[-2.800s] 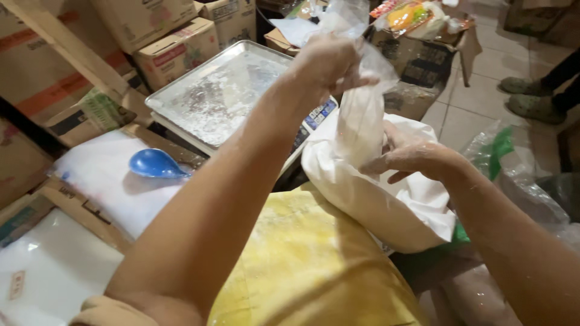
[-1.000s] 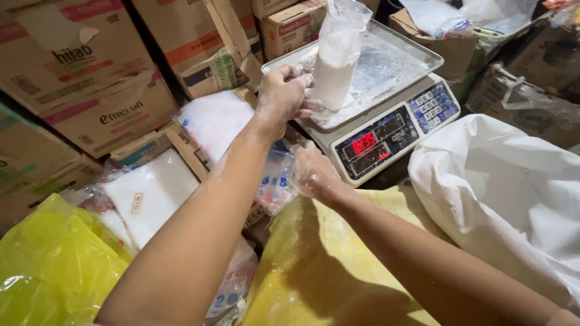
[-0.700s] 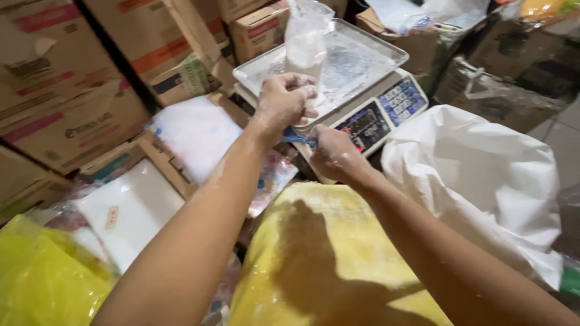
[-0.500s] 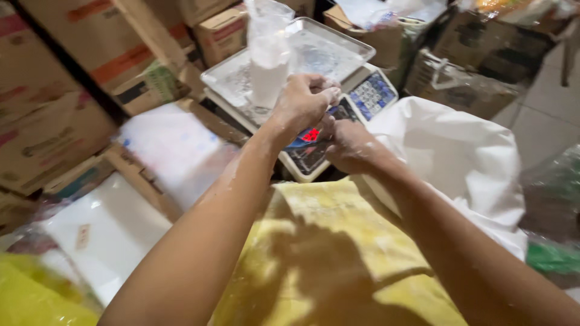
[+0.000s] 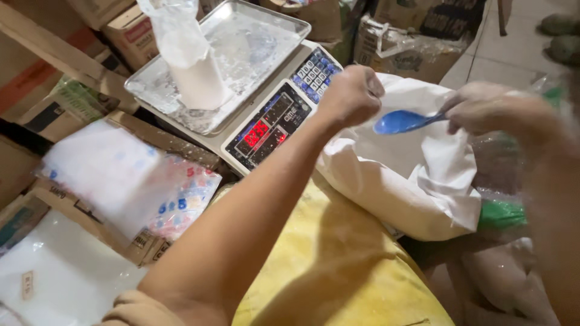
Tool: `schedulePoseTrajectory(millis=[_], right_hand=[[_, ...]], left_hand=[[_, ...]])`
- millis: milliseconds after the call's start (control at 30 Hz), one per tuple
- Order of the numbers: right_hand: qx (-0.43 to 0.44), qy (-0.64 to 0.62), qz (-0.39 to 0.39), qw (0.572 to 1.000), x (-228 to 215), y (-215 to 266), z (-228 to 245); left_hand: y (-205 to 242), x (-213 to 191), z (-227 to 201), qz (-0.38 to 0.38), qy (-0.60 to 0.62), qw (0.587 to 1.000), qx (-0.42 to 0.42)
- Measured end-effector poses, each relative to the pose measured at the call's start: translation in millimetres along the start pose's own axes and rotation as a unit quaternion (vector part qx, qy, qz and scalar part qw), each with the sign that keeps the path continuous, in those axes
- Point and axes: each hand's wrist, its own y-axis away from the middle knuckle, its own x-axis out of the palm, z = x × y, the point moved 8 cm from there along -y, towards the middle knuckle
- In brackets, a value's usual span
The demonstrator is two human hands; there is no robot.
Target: The person scoops white powder from a large sack into small plastic bags using a blue scoop, places each bag on a digital scale to measure weight, and ties the bags shut. The process is repeated multiple times in a cluttered storage area with stacked cardboard boxes.
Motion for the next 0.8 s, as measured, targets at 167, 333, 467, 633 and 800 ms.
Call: schedulePoseTrajectory(millis=[167,333,467,633,800], right_hand=[[-0.173,-0.093,0.042,0.98,124.6,-100.1,9.6],[-0.061,-0.452,0.084,0.886,183.2,-153.0,-8.6],[0.047,-0.396,0.076,0.914,192.5,-175.0,4.6],[0.094,-0.419,0.036,0.902,192.8,-174.9,4.4],[0.112,-0.47,0.011,0.876,198.6,-169.3,5.9]], left_hand=[[33.7,88.7,7.6,0.264,-0.185,0.947,-0.015],[72.1,109.0,14.1,0.391,-0.206,0.892,-0.097],[72.6,102.3,9.0,0.384,-0.18,0.904,-0.052],[70.2,92.7,6.6,0.363,-0.151,0.917,-0.067],[70.8,87.2,6.4,0.348,-0.116,0.927,-0.075]])
